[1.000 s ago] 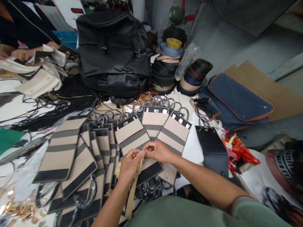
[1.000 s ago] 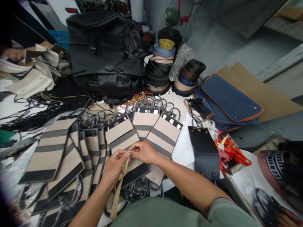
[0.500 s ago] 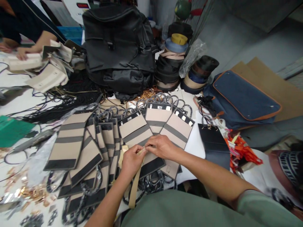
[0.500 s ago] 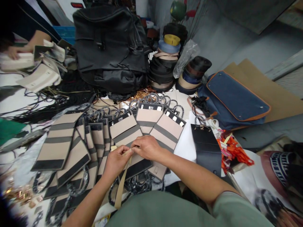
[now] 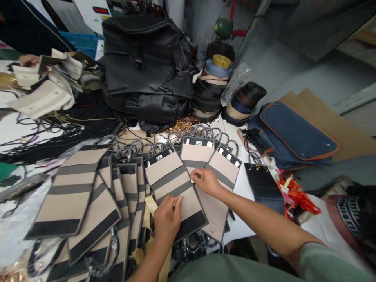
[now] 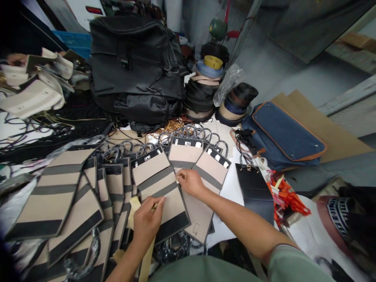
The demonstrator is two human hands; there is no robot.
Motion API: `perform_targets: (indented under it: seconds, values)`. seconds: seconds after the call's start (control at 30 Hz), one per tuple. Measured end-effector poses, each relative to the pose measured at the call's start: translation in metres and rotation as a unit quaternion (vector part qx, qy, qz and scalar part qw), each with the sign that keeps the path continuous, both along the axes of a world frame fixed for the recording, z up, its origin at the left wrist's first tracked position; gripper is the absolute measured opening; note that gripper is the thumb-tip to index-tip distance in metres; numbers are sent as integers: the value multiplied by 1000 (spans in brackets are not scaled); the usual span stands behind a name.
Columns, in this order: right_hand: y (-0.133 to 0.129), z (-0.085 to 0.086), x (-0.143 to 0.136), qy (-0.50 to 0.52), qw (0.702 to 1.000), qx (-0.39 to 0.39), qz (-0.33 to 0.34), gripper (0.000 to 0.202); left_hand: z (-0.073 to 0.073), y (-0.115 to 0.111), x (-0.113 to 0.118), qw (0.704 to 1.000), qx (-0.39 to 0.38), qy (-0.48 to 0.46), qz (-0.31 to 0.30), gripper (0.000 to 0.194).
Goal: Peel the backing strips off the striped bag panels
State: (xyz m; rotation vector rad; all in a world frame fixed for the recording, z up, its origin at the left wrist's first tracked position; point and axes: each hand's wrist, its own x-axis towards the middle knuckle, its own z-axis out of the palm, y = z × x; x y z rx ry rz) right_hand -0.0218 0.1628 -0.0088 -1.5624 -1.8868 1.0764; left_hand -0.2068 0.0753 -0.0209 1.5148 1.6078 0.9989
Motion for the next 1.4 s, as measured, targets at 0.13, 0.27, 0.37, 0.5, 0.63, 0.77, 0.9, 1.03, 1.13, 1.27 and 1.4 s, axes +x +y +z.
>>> perform_targets:
  seconds: [0.13,0.27,0.37,0.5,0.63,0.77,0.9,1.03,1.13,1.27,1.4]
  values:
    - [69,-4,19,65,991,18,-113,22,-20,1,-1,991,-103,-81,10,23]
    - [132,-5,30,-62,985,69,-148,19,-37,6,-3,976,-179,-121,17,29]
    - [147,-14,33,-161,969,95,-159,17,-42,7,-5,975,-184,-121,9,30]
    - [142,-26,31,-232,944,191,-136,19,-43,7,-5,971,-195,-137,16,29]
    - [137,-33,32,-266,921,239,-152,19,-42,9,-4,964,-202,-172,25,30]
    - [139,-38,43,-269,921,229,-162,25,-31,9,-8,939,-229,-244,82,33]
    - [146,-32,53,-271,924,220,-153,29,-15,5,-19,889,-275,-337,145,38]
    - [118,-3,28,-194,939,245,-146,35,-2,-1,-31,858,-280,-394,176,38]
    - [52,17,-18,-48,982,179,-31,25,6,-3,-36,862,-255,-386,207,39]
    - [-46,17,-74,38,992,36,118,25,21,-9,-39,897,-183,-326,234,37]
    - [-90,12,-96,31,994,44,100,18,37,-20,-46,933,-145,-234,230,34]
